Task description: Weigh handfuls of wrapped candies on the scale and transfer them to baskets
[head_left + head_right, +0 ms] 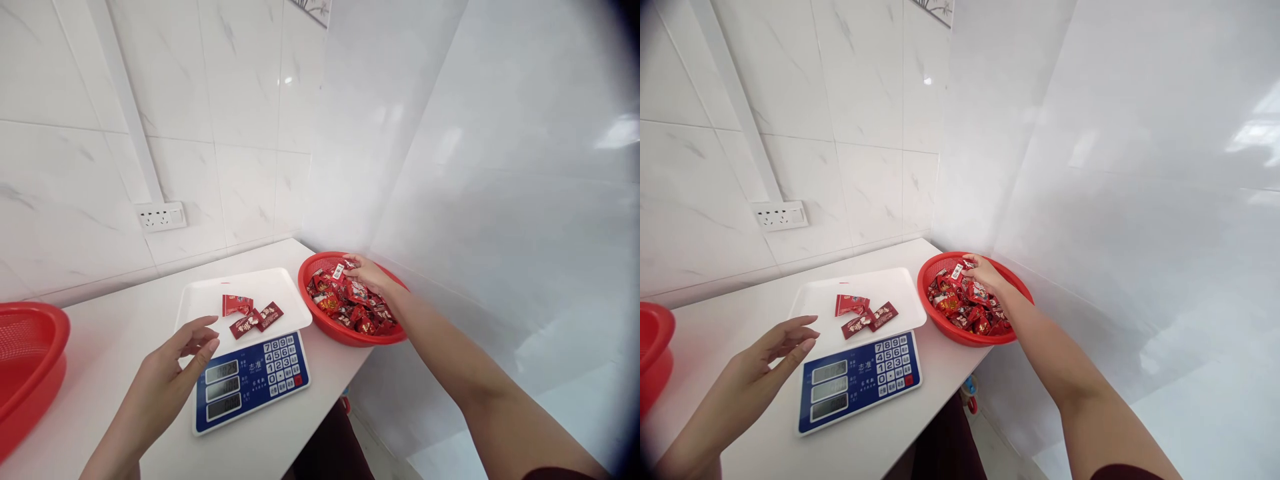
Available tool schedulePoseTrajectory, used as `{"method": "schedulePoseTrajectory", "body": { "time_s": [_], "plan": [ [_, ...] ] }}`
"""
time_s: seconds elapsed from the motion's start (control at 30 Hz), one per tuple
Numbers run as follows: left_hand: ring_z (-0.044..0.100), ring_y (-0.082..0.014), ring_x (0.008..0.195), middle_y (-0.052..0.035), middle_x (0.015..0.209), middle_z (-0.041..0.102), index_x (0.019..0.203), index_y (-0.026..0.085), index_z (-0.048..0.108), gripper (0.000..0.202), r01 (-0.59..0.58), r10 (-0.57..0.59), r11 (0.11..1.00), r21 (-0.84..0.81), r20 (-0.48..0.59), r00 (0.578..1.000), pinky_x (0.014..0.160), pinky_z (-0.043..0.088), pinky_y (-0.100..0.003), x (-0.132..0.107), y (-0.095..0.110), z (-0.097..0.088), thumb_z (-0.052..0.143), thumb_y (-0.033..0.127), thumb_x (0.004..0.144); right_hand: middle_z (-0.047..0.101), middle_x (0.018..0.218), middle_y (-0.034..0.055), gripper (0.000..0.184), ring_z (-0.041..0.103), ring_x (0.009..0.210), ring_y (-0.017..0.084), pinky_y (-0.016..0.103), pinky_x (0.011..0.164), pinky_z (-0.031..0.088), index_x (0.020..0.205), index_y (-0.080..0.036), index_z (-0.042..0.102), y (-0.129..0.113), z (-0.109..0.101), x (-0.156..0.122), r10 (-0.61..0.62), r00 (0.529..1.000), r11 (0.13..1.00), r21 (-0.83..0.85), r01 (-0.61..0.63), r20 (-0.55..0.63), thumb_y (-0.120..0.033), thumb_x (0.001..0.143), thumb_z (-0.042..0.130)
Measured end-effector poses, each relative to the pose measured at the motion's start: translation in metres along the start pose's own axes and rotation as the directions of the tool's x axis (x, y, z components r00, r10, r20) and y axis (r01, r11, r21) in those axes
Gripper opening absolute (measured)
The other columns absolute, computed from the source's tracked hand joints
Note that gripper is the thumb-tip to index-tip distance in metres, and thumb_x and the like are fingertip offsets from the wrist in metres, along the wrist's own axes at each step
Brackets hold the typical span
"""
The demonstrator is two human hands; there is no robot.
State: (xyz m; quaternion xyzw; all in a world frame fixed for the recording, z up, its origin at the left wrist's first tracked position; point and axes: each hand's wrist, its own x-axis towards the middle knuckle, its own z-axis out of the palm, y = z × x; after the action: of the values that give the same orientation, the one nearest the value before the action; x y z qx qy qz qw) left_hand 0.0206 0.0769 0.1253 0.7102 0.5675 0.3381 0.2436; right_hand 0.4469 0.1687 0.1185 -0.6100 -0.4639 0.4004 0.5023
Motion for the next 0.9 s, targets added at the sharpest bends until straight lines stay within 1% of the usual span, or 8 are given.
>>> {"method": "schedulePoseTrajectory", "body": {
  "time_s": [0.23,0.4,0.5,0.57,0.63,0.77,0.83,0.9],
  "plan": [
    [0.065,-0.0193,0.088,-0.0028,0.098,0.069,0.114,0.032,0.056,0.049,-0.017,0.017,1.0,0.003,-0.017,1.0,0.058,0.051,-0.024,-0.001,0.0,-0.004,0.047,0.062,0.076,0.068,0.089,0.0018,0.039,0.064,0.076,0.013,0.028,0.076,0.053,0.105,-0.02,0.056,-0.017,0.02,-0.007,0.034,0.999,0.997,0.064,-0.032,-0.032,-0.008,0.069,0.066],
    [0.065,-0.0193,0.088,-0.0026,0.098,0.069,0.115,0.032,0.055,0.049,-0.022,0.022,1.0,0.001,-0.014,1.0,0.059,0.051,-0.024,0.0,0.0,-0.004,0.046,0.062,0.077,0.068,0.088,0.0027,0.036,0.065,0.074,0.013,0.027,0.073,0.055,0.105,-0.018,0.055,-0.021,0.025,-0.008,0.04,0.998,0.997,0.073,-0.037,-0.044,-0.008,0.072,0.066],
    [0.065,-0.019,0.087,-0.0027,0.097,0.069,0.114,0.031,0.056,0.047,-0.021,0.021,1.0,-0.005,-0.013,1.0,0.059,0.051,-0.025,-0.001,0.001,-0.004,0.047,0.06,0.078,0.067,0.092,0.0038,0.037,0.065,0.077,0.014,0.027,0.071,0.057,0.106,-0.018,0.056,-0.02,0.035,-0.01,0.021,1.0,0.998,0.067,-0.02,-0.018,-0.009,0.072,0.067],
    [0.065,-0.0187,0.086,-0.0025,0.096,0.069,0.113,0.03,0.056,0.045,-0.028,0.028,1.0,-0.004,-0.007,1.0,0.06,0.051,-0.025,-0.002,0.004,-0.004,0.047,0.058,0.079,0.066,0.099,0.004,0.036,0.065,0.081,0.014,0.028,0.072,0.057,0.105,-0.019,0.056,-0.02,0.05,-0.01,-0.013,0.999,0.997,0.083,0.01,0.033,-0.009,0.072,0.067],
    [0.065,-0.0181,0.086,-0.002,0.095,0.068,0.113,0.03,0.056,0.042,-0.04,0.04,0.999,-0.003,0.002,0.999,0.061,0.051,-0.025,-0.003,0.006,-0.003,0.047,0.056,0.08,0.065,0.101,0.0035,0.037,0.065,0.082,0.014,0.028,0.072,0.058,0.104,-0.02,0.056,-0.021,0.074,-0.009,-0.038,0.994,0.993,0.118,0.026,0.1,-0.009,0.071,0.068],
    [0.064,-0.0175,0.087,-0.0015,0.096,0.068,0.114,0.03,0.055,0.04,-0.052,0.052,0.999,-0.006,0.017,0.998,0.062,0.051,-0.025,-0.004,0.009,-0.004,0.046,0.052,0.083,0.064,0.092,0.002,0.041,0.066,0.078,0.013,0.029,0.074,0.058,0.109,-0.02,0.052,-0.023,0.129,-0.007,-0.013,0.969,0.978,0.207,-0.04,0.248,-0.009,0.072,0.066],
    [0.064,-0.0173,0.087,-0.0018,0.096,0.067,0.115,0.03,0.055,0.039,-0.048,0.048,0.999,-0.009,0.014,0.999,0.063,0.051,-0.025,-0.005,0.01,-0.005,0.045,0.052,0.083,0.063,0.09,0.0015,0.042,0.065,0.075,0.011,0.028,0.071,0.057,0.111,-0.021,0.051,-0.022,0.149,-0.005,0.01,0.958,0.987,0.153,-0.056,0.285,-0.01,0.073,0.065],
    [0.063,-0.0173,0.089,-0.0022,0.098,0.067,0.115,0.03,0.054,0.039,-0.042,0.042,0.999,-0.013,0.011,0.999,0.064,0.051,-0.025,-0.006,0.01,-0.007,0.045,0.052,0.084,0.063,0.095,0.0023,0.043,0.063,0.076,0.011,0.025,0.066,0.057,0.113,-0.022,0.052,-0.02,0.16,-0.004,-0.006,0.958,1.0,0.024,-0.001,0.286,-0.013,0.073,0.066]
  ]
}}
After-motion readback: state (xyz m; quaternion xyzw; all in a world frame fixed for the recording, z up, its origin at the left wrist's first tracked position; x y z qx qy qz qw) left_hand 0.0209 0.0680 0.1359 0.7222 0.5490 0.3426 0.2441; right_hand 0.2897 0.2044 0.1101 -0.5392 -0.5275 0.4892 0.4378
